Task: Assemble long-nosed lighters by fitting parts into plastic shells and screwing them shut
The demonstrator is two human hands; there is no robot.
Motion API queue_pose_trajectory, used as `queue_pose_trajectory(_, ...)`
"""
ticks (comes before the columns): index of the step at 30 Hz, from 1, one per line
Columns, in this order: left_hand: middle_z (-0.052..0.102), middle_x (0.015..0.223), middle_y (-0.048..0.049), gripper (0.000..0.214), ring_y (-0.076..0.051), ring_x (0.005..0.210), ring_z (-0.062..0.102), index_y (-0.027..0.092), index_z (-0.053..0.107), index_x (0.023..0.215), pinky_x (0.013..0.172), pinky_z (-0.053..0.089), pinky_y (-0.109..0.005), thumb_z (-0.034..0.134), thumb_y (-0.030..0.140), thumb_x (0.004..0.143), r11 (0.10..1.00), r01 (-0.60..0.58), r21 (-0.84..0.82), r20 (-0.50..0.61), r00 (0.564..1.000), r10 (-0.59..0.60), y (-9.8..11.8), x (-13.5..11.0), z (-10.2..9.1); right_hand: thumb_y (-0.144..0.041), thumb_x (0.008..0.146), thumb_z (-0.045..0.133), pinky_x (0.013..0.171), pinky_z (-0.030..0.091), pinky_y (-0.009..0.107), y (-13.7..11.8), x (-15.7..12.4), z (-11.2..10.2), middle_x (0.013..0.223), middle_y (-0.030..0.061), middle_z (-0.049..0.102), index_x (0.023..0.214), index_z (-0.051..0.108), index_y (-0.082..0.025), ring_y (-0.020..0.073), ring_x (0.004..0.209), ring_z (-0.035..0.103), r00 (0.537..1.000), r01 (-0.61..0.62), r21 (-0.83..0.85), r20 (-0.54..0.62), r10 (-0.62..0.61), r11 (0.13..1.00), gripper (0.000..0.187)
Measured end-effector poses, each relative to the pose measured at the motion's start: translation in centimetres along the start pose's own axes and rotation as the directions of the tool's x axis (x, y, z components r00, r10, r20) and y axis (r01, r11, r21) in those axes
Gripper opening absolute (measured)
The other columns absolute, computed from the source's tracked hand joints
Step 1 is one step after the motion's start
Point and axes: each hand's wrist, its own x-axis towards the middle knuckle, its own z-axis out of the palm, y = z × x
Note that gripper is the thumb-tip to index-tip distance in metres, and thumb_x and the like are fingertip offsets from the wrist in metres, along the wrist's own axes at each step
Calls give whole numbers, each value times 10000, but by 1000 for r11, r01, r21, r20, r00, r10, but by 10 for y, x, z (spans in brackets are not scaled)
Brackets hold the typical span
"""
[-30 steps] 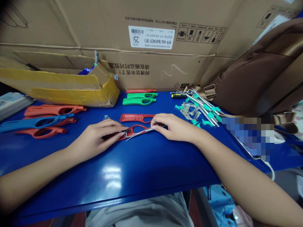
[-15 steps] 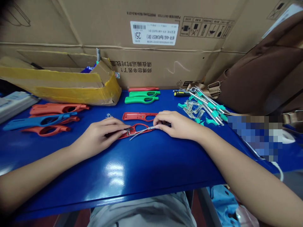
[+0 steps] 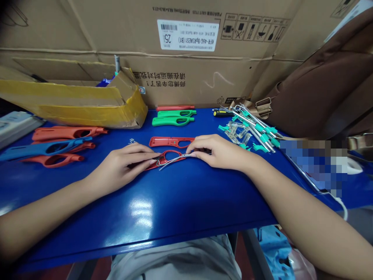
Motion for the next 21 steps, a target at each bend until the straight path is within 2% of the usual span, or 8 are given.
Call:
queue_pose_trajectory(8,727,1050,-81,240,-171,947,680,138,736,1188,853,535,-278,597,170,994,1000,-17,-7,17,1000,17,1,0,-1,-254,994,603,879,522,315,0,-1,-3,1042,67,765,1087,779,-199,185,956,691,999,53,23,14,-53,998,207)
queue_pose_trajectory(17,725,1048,-67,235,-157,946,673,143,739,1183,858,518,-266,605,171,993,1000,-11,-1,23,1000,11,3,0,-3,-245,981,630,847,534,280,-4,-2,-5,1016,57,769,1079,785,-183,159,920,701,998,54,17,36,-54,998,194)
queue_pose_trajectory(21,731,1027,-68,216,-165,926,669,145,759,1145,844,519,-286,627,183,979,1000,28,-8,-31,999,-28,8,0,-4,-228,968,648,843,544,289,-7,-2,-5,1012,65,771,1061,779,-174,164,916,705,998,58,49,9,-59,997,170)
